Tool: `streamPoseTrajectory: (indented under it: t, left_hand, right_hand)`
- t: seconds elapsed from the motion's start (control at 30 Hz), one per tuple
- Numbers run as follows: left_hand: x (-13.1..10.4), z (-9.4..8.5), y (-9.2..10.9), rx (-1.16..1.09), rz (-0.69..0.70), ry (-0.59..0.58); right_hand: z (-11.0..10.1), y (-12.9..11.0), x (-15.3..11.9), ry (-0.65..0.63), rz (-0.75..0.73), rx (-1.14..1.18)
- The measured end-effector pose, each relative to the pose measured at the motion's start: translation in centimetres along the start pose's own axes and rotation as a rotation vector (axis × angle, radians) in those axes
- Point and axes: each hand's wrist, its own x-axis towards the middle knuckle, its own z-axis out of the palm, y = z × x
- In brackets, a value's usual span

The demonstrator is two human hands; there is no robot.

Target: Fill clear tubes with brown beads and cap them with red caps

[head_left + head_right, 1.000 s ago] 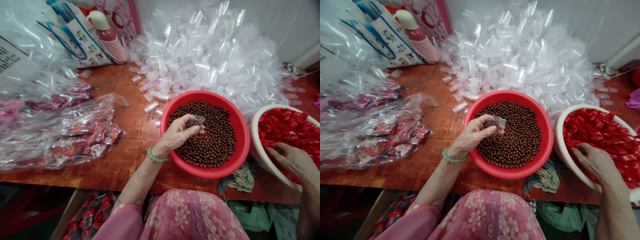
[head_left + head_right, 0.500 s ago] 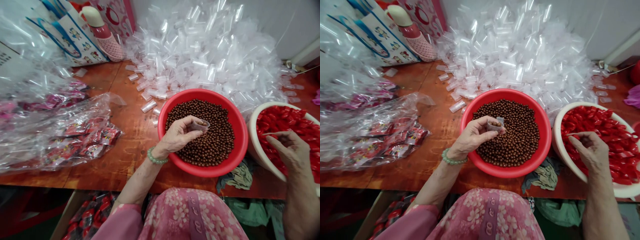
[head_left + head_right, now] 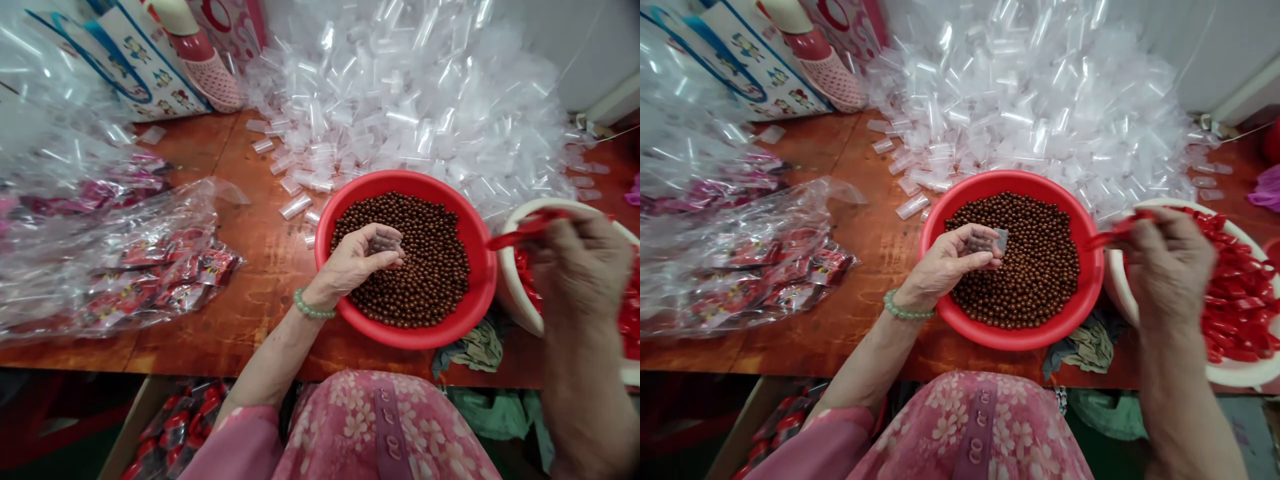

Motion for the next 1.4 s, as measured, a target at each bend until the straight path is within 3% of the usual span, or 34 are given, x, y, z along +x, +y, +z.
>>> streamPoseTrajectory:
  t: [0.07,0.1,0.17,0.23,0.4,0.57,0.77,0.93,1.03,1.17,1.27,1.4]
  left_hand:
    - [0.0,0.0,-0.2,-0.025,0.001,0.025]
    - [0.0,0.1,-0.2,-0.038,-0.006,0.038]
    - [-0.1,0.1,-0.3,-0.067,-0.019,0.064]
    - [-0.2,0.1,-0.4,-0.099,-0.03,0.076]
    - [-0.1,-0.1,-0.2,-0.171,0.005,0.155]
    - [-0.1,-0.3,-0.2,-0.187,0.057,0.219]
    - [-0.4,0.0,0.0,-0.022,0.072,0.269]
    - [-0.6,0.0,0.2,0.028,0.071,0.275]
    - [-0.6,-0.3,0.0,-0.011,0.094,0.229]
    - [-0.6,-0.7,-0.4,-0.107,0.12,0.152]
    - [-0.6,-0.9,-0.5,-0.185,0.06,0.1]
    - [-0.4,-1.0,-0.4,-0.276,-0.021,0.057]
  right_hand:
    - [4.8,-1.0,-0.7,-0.23,0.212,0.169]
    - [6.8,-1.2,-1.0,-0.297,0.241,0.229]
    - [9.5,-1.1,-1.5,-0.427,0.282,0.283]
    - [10.9,-0.7,-1.7,-0.485,0.283,0.312]
    - [11.7,0.3,-2.0,-0.484,0.241,0.332]
    - [10.9,0.5,-2.2,-0.56,0.123,0.158]
    - [10.9,-0.5,-2.3,-0.825,-0.133,-0.151]
    - [11.4,-1.3,-2.4,-0.978,-0.306,-0.185]
    - [11.3,-1.1,-2.4,-0.965,-0.308,-0.185]
    - [11.2,-0.6,-2.3,-0.801,-0.124,-0.075]
    - [11.5,-0.6,-1.9,-0.664,0.021,0.064]
    - [12.8,-1.1,-1.5,-0.553,0.1,0.179]
